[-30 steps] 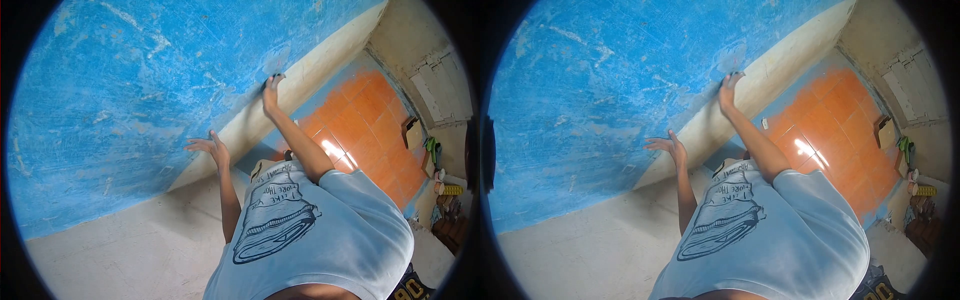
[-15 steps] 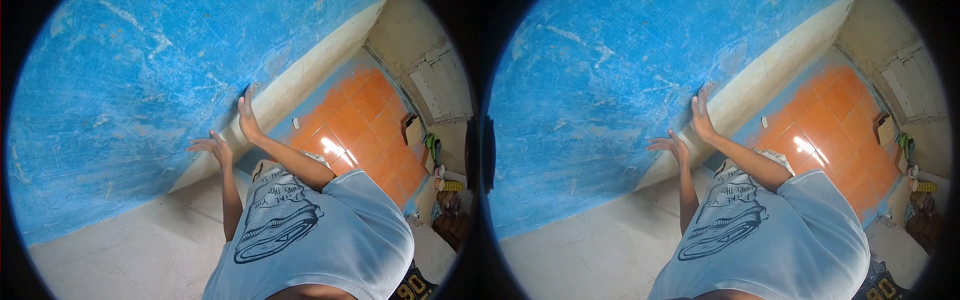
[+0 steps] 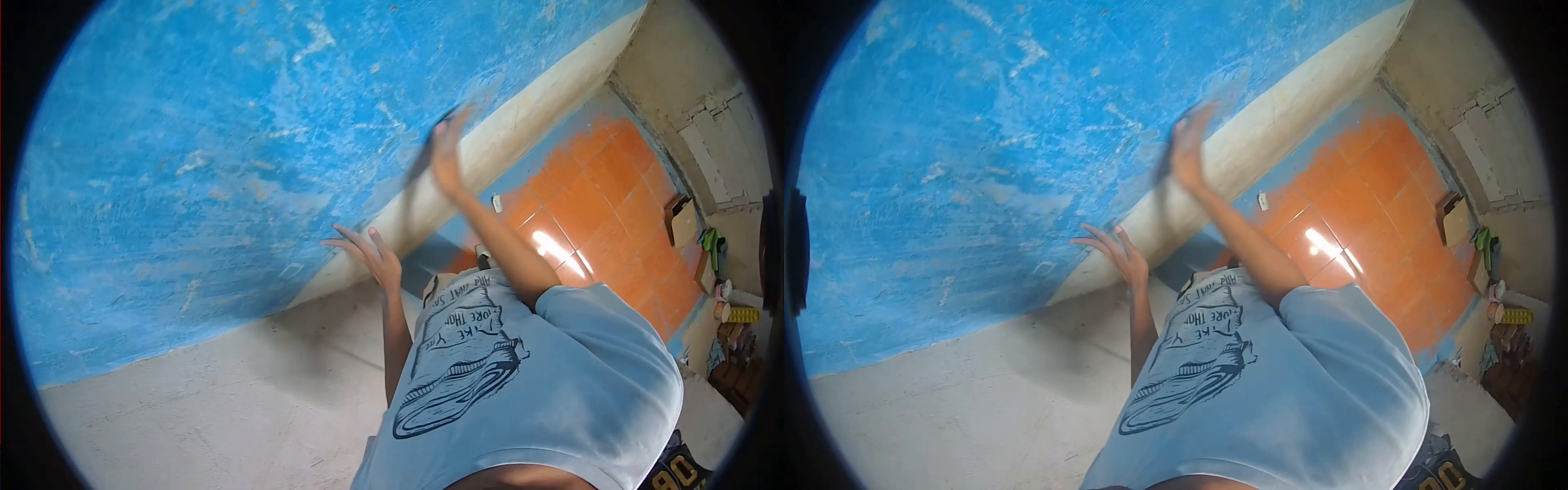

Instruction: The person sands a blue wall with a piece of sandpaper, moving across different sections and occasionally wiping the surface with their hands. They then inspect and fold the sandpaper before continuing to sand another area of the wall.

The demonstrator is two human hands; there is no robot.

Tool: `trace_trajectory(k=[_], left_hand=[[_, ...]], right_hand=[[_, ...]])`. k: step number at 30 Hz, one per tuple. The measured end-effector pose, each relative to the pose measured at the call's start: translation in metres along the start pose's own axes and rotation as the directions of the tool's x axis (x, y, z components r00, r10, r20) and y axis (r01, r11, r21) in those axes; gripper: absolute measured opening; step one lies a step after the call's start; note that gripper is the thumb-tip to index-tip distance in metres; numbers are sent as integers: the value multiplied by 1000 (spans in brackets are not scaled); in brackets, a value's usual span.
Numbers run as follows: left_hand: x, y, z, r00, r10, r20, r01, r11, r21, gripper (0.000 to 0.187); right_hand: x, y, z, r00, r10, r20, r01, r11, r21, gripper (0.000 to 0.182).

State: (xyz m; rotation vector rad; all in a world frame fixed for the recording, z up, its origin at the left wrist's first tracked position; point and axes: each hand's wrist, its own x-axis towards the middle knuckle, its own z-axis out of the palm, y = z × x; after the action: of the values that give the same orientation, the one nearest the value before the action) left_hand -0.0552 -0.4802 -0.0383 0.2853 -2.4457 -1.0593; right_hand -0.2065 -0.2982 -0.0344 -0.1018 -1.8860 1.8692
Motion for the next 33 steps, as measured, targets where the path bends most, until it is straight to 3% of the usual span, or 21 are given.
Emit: trace_trajectory(k=[3,5,7,8,10,12,14,17,20,22,24,25,28,30,31,32,33], left_hand=[[-6,-1,-19,999,9,-44,-8,999,34,76],[-5,-5,-24,998,3,-66,-2,1000,19,76],[-2,-7,-33,997,9,-77,-10,1000,-8,76],[-1,-10,-39,996,28,-79,-26,999,18,76],[6,-21,-58,994,74,-85,-67,995,77,77],[11,-21,-86,992,35,-120,-28,998,62,77],[11,-30,-107,989,11,-150,-5,999,41,76],[15,-47,-124,986,40,-162,-33,998,45,76],[16,-59,-130,985,76,-158,-62,994,94,76],[17,-66,-135,982,116,-150,-103,990,92,77],[16,-72,-144,979,121,-162,-112,992,61,79],[13,-75,-149,979,115,-169,-109,993,48,80],[6,-81,-165,980,105,-170,-104,994,19,80],[6,-89,-168,979,103,-178,-108,994,-20,78],[4,-93,-170,979,100,-178,-108,993,-37,77],[4,-94,-172,979,96,-180,-104,994,-32,77],[4,-96,-177,979,97,-179,-102,994,-23,77]], right_hand=[[25,11,-19,984,147,-98,-128,976,177,85],[-12,-7,23,997,38,-69,-34,998,51,86],[-75,-36,71,991,-91,94,81,992,100,89],[-98,-63,76,967,-47,252,-6,979,206,90],[-94,-39,78,962,-121,244,104,991,84,91],[-52,-22,53,990,-131,46,133,991,-31,87],[-14,-1,31,988,134,-77,-118,976,180,85],[-46,-28,67,994,-32,-109,26,998,-53,81],[-142,-78,119,963,-185,198,162,979,124,81],[-161,-69,114,890,-107,443,149,987,-62,83],[-129,-37,105,949,-211,236,239,966,-98,90],[-104,-38,96,994,-73,79,79,994,-75,88],[-83,-47,98,992,124,-30,-122,991,58,84],[-127,-67,143,990,-140,-16,140,990,-14,79],[-159,-73,158,962,-242,127,250,967,-48,80],[-188,-91,165,889,-363,280,368,929,39,76],[-187,-92,157,717,-405,567,583,794,-170,72]])
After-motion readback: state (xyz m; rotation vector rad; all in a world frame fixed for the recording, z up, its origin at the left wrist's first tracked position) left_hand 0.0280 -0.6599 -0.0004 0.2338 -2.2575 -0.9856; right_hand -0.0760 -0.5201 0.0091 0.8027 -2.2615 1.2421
